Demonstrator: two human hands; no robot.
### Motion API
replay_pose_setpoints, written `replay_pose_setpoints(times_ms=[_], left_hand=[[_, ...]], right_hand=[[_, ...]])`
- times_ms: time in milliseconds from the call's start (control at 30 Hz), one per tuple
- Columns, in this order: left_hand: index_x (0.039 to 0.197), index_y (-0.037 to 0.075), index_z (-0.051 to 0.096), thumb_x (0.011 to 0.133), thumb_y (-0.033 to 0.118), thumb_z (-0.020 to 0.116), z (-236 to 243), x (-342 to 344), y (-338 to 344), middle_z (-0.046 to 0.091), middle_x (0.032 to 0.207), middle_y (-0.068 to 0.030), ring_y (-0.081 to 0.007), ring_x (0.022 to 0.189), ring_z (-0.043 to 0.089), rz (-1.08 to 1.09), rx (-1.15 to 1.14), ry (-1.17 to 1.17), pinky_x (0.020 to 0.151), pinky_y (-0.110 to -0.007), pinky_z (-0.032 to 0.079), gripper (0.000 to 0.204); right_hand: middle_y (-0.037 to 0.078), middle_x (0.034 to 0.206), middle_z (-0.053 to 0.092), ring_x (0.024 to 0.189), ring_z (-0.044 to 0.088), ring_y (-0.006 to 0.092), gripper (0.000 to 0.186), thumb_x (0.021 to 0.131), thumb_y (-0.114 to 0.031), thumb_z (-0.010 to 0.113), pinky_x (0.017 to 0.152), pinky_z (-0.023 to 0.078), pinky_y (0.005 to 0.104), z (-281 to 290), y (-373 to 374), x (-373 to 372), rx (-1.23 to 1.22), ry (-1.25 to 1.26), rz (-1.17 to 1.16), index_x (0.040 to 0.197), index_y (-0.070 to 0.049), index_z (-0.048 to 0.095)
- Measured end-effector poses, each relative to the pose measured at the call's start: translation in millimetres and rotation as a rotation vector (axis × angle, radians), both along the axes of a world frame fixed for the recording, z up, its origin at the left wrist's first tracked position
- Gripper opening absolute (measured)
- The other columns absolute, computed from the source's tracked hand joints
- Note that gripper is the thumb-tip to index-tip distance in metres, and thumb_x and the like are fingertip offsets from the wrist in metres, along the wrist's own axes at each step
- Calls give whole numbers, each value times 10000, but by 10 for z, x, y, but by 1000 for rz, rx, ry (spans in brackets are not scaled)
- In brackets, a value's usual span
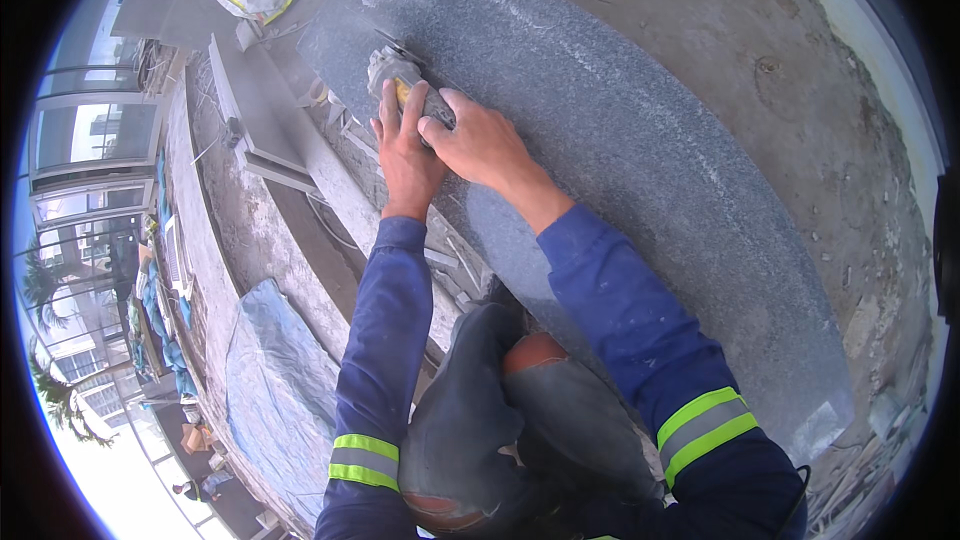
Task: The person uses an angle grinder to grind the surface of a large gray stone slab. They move the grinder along the slab's surface, generating dust, and briefly pause to reposition the tool before continuing the grinding action.
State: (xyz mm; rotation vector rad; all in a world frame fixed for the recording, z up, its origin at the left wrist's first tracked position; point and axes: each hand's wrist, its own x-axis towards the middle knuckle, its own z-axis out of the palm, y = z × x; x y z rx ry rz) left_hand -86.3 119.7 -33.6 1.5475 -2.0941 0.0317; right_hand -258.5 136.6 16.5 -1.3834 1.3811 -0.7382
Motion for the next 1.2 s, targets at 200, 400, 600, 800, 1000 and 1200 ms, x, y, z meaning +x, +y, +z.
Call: replay_pose_setpoints(times_ms=[200, 400, 600, 800, 1000, 1200], left_hand=[[1576, 234, 592, 869, 241, 872, 62, 9, -90, 405, 1743, -287, -483, 1558, 488, -15, 7, -10, 1284, -730, 323, 761], [1552, 188, 601, 884, 178, 851, 145, -55, 40, 475, 1710, -260, -438, 1536, 529, -3, -34, -27, 1163, -585, 536, 714], [1565, 206, 597, 850, 243, 889, 161, -56, -24, 433, 1720, -303, -484, 1570, 470, -12, 58, 93, 1286, -662, 382, 774], [1561, 201, 604, 850, 237, 885, 190, -68, 17, 428, 1714, -330, -496, 1549, 493, -9, 47, 77, 1283, -656, 389, 766], [1564, 200, 600, 847, 236, 883, 183, -72, 39, 431, 1711, -333, -509, 1529, 512, -12, 53, 92, 1282, -646, 396, 771], [1570, 207, 593, 844, 236, 887, 208, -62, 12, 419, 1722, -327, -515, 1527, 511, -18, 54, 61, 1283, -647, 396, 784]], right_hand=[[362, 1493, 645, 1438, 606, 481, 793, 1050, -444, 607, 1222, 467, 532, 16, -65, 48, -30, 15, -22, 1630, 81, 476], [358, 1473, 660, 1411, 626, 491, 795, 1056, -454, 608, 1206, 480, 542, 57, 27, 4, -51, 35, -4, 1623, 89, 479], [361, 1467, 662, 1398, 635, 491, 800, 1058, -462, 609, 1200, 484, 545, 68, -39, 29, -37, 51, -3, 1620, 92, 480], [372, 1506, 632, 1445, 597, 505, 838, 1048, -496, 612, 1227, 465, 531, 102, 3, -5, -4, 21, 7, 1640, 80, 473], [368, 1512, 629, 1448, 598, 498, 837, 1049, -498, 609, 1230, 464, 527, 130, 34, -28, 16, 14, 20, 1645, 73, 471], [363, 1529, 620, 1459, 591, 490, 840, 1048, -495, 606, 1239, 456, 522, 179, 10, -32, 28, 22, 23, 1649, 75, 464]])
